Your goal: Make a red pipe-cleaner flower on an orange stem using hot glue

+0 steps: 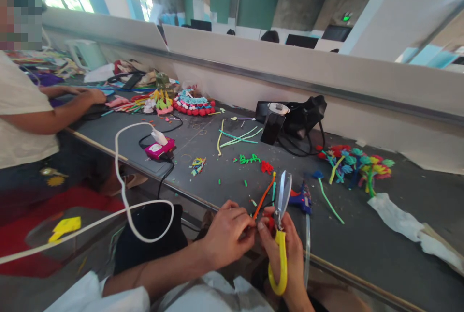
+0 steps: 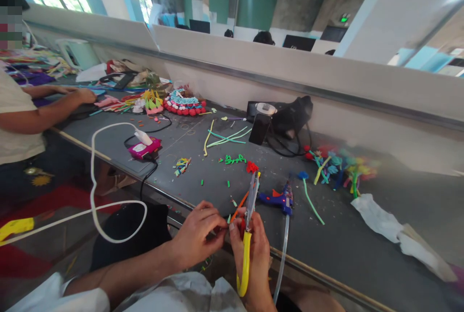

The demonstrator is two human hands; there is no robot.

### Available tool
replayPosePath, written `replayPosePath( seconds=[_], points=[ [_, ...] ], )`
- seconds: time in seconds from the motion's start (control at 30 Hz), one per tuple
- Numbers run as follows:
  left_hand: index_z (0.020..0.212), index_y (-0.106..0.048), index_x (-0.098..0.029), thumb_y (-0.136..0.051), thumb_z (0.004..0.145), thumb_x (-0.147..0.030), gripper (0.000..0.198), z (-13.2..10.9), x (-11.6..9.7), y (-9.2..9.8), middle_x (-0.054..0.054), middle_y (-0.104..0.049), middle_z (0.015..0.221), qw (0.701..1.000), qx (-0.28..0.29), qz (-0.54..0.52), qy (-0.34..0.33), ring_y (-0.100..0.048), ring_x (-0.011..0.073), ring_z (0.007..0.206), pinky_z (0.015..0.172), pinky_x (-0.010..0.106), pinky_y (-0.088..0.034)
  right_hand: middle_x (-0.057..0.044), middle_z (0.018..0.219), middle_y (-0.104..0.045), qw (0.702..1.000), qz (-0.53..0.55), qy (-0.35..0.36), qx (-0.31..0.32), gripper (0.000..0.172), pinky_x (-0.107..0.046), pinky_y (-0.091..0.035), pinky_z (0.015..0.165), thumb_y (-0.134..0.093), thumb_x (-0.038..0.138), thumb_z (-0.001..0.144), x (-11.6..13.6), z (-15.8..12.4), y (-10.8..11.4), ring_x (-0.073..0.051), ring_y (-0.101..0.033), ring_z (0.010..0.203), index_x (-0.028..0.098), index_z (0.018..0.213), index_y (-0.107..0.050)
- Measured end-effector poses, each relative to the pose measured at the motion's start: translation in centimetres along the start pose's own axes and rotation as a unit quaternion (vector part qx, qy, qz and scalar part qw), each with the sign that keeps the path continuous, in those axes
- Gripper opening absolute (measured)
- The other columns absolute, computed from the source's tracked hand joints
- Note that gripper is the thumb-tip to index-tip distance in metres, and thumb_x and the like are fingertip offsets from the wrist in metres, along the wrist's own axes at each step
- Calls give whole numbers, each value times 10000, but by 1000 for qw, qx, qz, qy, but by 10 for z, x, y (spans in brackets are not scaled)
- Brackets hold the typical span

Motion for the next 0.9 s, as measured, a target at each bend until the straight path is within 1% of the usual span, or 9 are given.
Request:
replayPosePath(
  seconds=[0.1,0.17,0.23,0.37,0.5,0.63,0.7,0.77,0.9],
  points=[
    [760,-652,-162,-580,761,-176,73,0,14,-1,-3,-641,674,972,92,-131,170,-562,120,619,609,231,-398,-18,762,-668,999,-3,24,21,235,-242,-503,562,-587,358,806,4,3,3,-143,-620,581,189,970,-591],
    [783,-677,-164,-571,773,-221,121,-1,19,-2,-5,-642,688,942,136,-190,240,-554,120,622,564,211,-384,-19,790,-672,998,-20,56,30,221,-237,-506,590,-580,338,816,6,4,3,-139,-626,611,192,981,-588],
    [770,-683,-160,-571,763,-226,131,-1,22,-2,-17,-619,661,927,152,-218,263,-531,112,606,555,204,-373,-23,832,-676,996,-29,81,38,229,-234,-509,615,-570,320,828,6,5,2,-135,-633,641,191,1017,-581],
    [701,-658,-146,-584,718,-185,85,1,23,-1,-39,-544,591,907,148,-272,286,-454,91,557,531,199,-333,-22,864,-676,994,-19,89,58,247,-221,-515,629,-565,309,850,4,5,-1,-123,-642,658,191,1067,-563],
    [687,-636,-138,-637,714,-207,74,6,24,5,-38,-517,593,865,86,-377,319,-415,84,569,545,203,-312,-10,816,-672,993,-32,108,34,259,-207,-518,605,-559,334,872,6,3,-1,-122,-647,637,188,1085,-564],
    [699,-615,-152,-696,725,-264,141,12,25,15,-57,-460,576,803,-49,-483,346,-342,66,537,517,202,-257,-19,792,-674,985,-74,155,-17,217,-202,-520,593,-535,337,894,0,-7,-6,-123,-645,613,178,1034,-581],
    [703,-619,-156,-704,728,-249,129,15,23,18,-56,-460,581,789,-100,-502,339,-337,64,541,524,202,-263,-14,760,-672,981,-92,171,-21,216,-199,-518,583,-536,332,895,-7,-14,-11,-123,-641,592,173,1034,-579],
    [720,-633,-157,-703,732,-233,104,17,21,18,-49,-483,600,781,-126,-511,335,-349,64,549,535,203,-277,-16,744,-680,978,-105,179,-18,233,-195,-511,550,-537,334,894,-14,-20,-15,-125,-641,570,169,1053,-579],
    [731,-645,-152,-701,734,-231,97,20,17,15,-35,-515,627,771,-139,-522,337,-365,65,556,545,206,-290,-17,723,-689,977,-114,178,-10,256,-195,-499,529,-548,338,883,-21,-26,-19,-125,-634,539,165,1066,-594]
  ],
)
Point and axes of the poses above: each hand's wrist, its own z-axis towards the middle knuckle, its own y-axis out of the back of the hand, x = y × z, the point moved 4 cm from there along z, towards the middle knuckle
